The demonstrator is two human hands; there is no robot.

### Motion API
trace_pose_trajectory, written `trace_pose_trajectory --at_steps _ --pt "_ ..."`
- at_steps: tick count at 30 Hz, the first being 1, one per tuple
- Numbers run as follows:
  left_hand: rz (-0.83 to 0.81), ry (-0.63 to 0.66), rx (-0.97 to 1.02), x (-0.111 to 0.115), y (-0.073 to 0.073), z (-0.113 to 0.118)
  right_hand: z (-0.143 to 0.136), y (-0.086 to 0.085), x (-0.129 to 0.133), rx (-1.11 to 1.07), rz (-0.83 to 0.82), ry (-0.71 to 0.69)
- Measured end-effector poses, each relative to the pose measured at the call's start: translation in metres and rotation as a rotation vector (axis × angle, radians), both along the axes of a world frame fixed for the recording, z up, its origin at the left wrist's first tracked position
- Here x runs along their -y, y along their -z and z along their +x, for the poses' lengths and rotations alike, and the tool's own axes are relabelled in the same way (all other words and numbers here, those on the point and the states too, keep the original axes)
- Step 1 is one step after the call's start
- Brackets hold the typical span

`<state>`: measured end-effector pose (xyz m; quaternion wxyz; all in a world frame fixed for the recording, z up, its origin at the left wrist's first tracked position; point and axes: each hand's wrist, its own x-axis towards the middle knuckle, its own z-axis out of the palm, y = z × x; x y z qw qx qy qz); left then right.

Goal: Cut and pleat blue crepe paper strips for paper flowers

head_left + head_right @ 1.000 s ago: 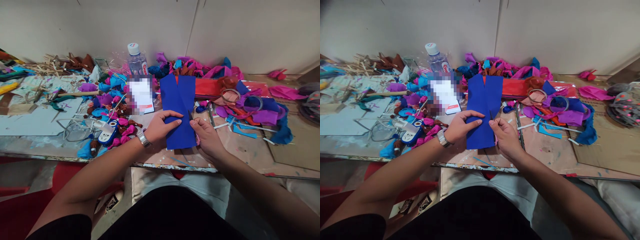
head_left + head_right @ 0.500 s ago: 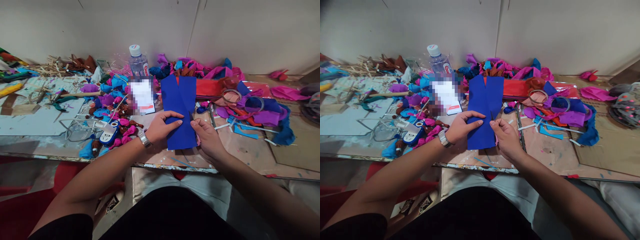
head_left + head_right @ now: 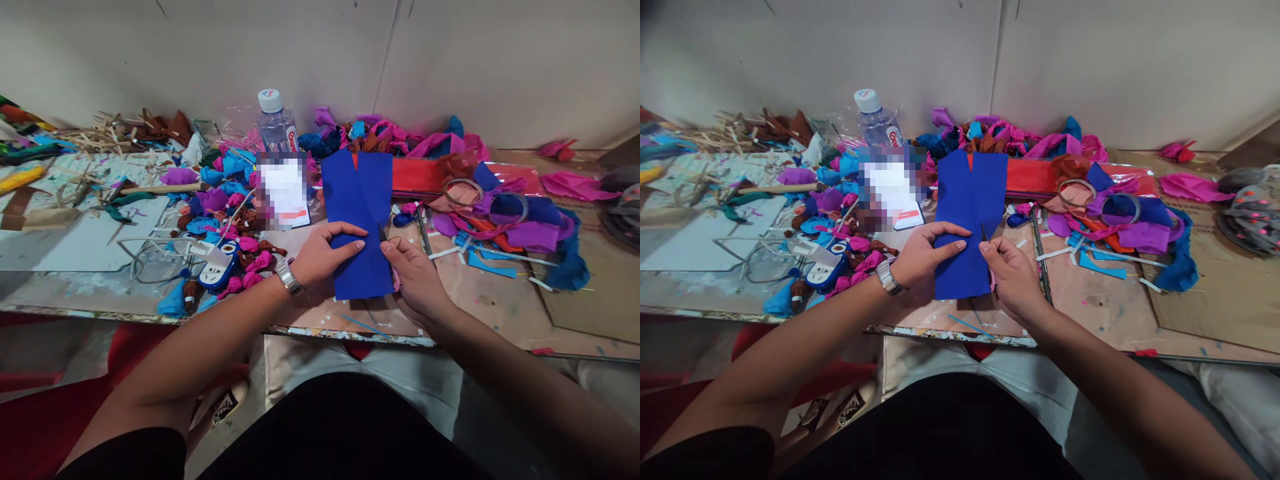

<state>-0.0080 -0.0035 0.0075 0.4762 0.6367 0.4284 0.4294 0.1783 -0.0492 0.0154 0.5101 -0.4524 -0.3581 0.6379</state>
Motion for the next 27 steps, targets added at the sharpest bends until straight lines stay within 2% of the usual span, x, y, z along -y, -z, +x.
trace_pose_trajectory --at_steps 27 --pt "0.007 0.006 -0.009 0.0001 -0.0020 -0.0002 -0.0010 -0.0001 0.0001 -0.031 -0.020 0.007"
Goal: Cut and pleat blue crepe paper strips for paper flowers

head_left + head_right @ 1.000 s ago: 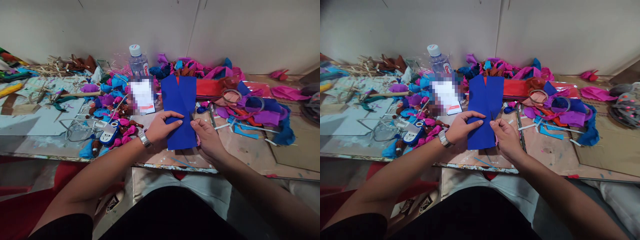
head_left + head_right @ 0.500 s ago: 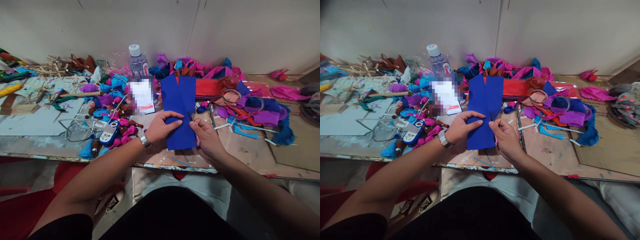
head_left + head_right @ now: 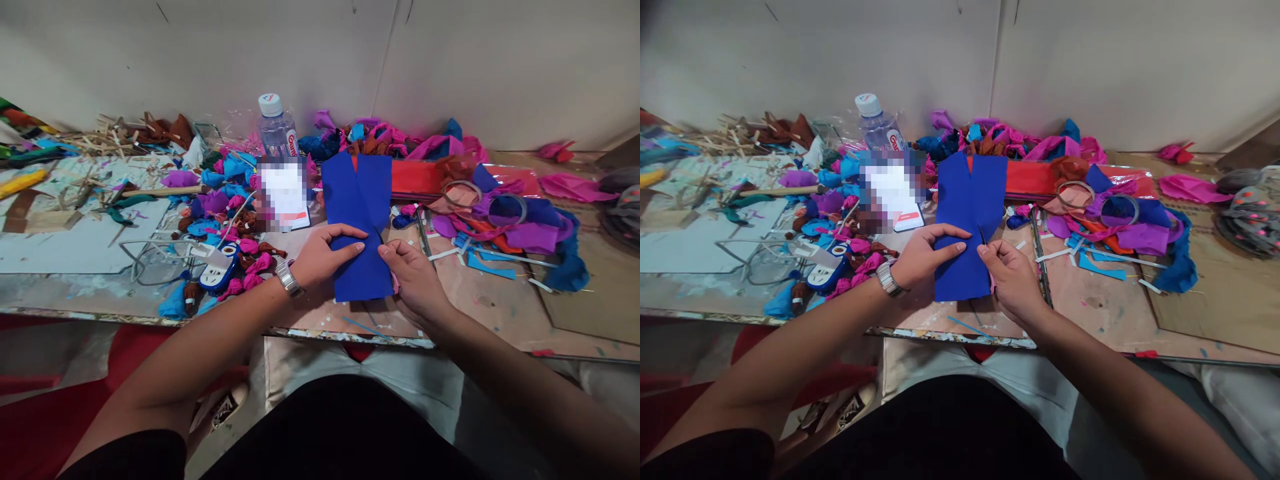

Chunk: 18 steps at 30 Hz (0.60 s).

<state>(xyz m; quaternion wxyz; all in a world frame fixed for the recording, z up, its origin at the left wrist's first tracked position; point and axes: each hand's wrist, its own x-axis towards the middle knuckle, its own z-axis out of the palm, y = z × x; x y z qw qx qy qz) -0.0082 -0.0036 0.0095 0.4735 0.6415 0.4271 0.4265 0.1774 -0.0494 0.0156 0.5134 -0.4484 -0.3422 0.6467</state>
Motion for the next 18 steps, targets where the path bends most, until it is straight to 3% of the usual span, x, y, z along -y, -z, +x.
trace_pose_trajectory --at_steps 18 --pt "0.000 0.000 0.011 -0.0006 0.0034 0.0001 0.0016 -0.0003 -0.0011 -0.031 -0.008 0.002"
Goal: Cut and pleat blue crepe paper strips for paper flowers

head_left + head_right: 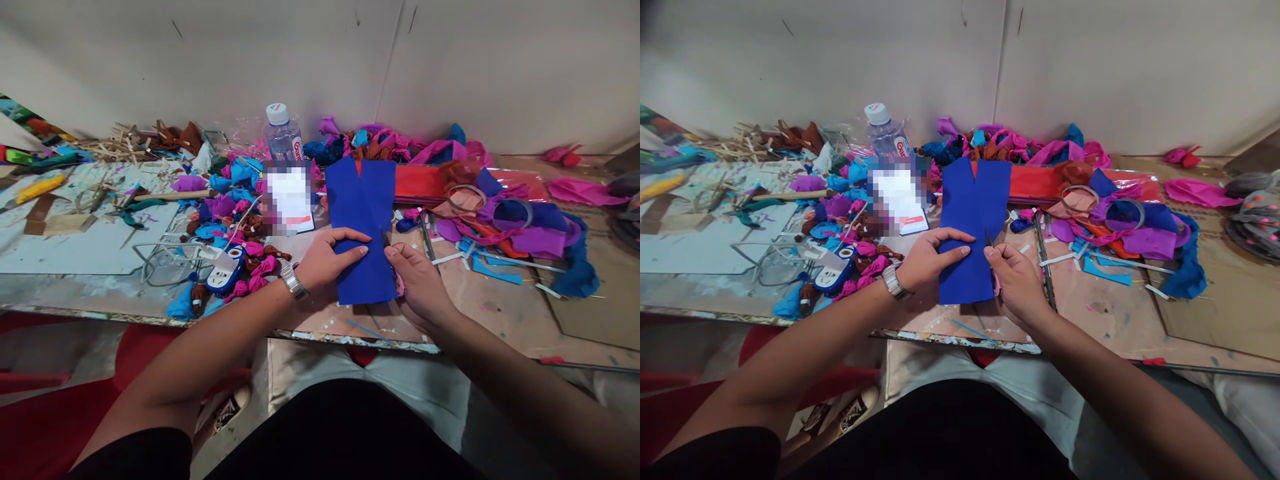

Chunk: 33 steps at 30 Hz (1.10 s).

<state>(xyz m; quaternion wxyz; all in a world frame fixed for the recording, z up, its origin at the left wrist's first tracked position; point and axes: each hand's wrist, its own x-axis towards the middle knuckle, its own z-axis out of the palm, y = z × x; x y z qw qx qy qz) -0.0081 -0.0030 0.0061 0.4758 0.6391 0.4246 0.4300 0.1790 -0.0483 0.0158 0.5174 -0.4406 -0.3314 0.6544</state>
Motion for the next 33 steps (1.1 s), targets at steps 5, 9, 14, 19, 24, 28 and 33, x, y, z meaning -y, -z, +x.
trace_pose_trajectory --at_steps 5,9,14,19,24,28,33 --pt "-0.012 0.006 0.000 0.0011 -0.0031 -0.0001 0.0000 0.0010 0.0001 0.040 0.026 -0.008" --pt "-0.006 0.004 0.000 0.0012 -0.0038 -0.0004 0.0002 0.0022 0.0006 0.041 0.023 0.001" --pt "-0.009 -0.001 0.000 0.0009 -0.0029 -0.0002 0.0003 0.0006 0.0004 0.019 0.018 0.014" --pt "-0.016 0.008 0.005 0.0014 -0.0033 -0.0006 0.0007 0.0005 -0.0005 0.003 0.017 0.003" --pt "-0.021 0.012 0.002 0.0031 -0.0053 -0.0005 -0.0003 -0.0019 -0.0007 0.002 0.005 0.011" --pt "0.001 0.013 -0.022 0.0040 -0.0068 0.0005 -0.0013 -0.0040 -0.0012 0.019 0.003 0.020" --pt "0.020 0.017 -0.044 0.0049 -0.0079 0.0007 -0.0011 -0.0037 -0.0033 0.036 0.014 0.025"
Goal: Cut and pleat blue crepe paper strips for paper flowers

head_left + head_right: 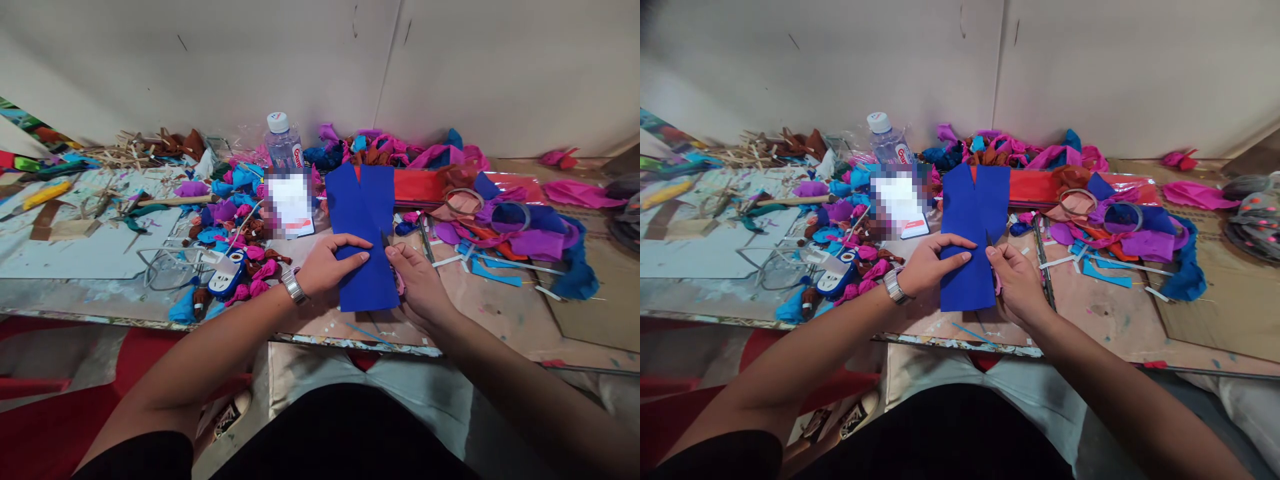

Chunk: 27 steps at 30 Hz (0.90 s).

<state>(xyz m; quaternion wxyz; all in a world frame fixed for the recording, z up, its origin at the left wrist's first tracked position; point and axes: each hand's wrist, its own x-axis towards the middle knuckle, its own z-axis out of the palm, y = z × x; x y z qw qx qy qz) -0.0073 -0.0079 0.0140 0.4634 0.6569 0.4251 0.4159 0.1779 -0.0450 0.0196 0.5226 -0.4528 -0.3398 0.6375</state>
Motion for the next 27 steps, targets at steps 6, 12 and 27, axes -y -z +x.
trace_pose_trajectory --at_steps 6,12,27 --pt "0.016 0.013 -0.009 0.0003 0.0014 -0.0006 0.0011 0.0012 -0.0020 0.024 0.011 0.000" --pt "0.016 0.020 -0.006 0.0009 -0.0001 0.0002 0.0013 0.0027 -0.0030 0.021 0.003 0.003" --pt "0.016 0.033 0.003 -0.0001 0.0028 0.0000 0.0015 0.0029 -0.0034 0.018 0.002 0.002"
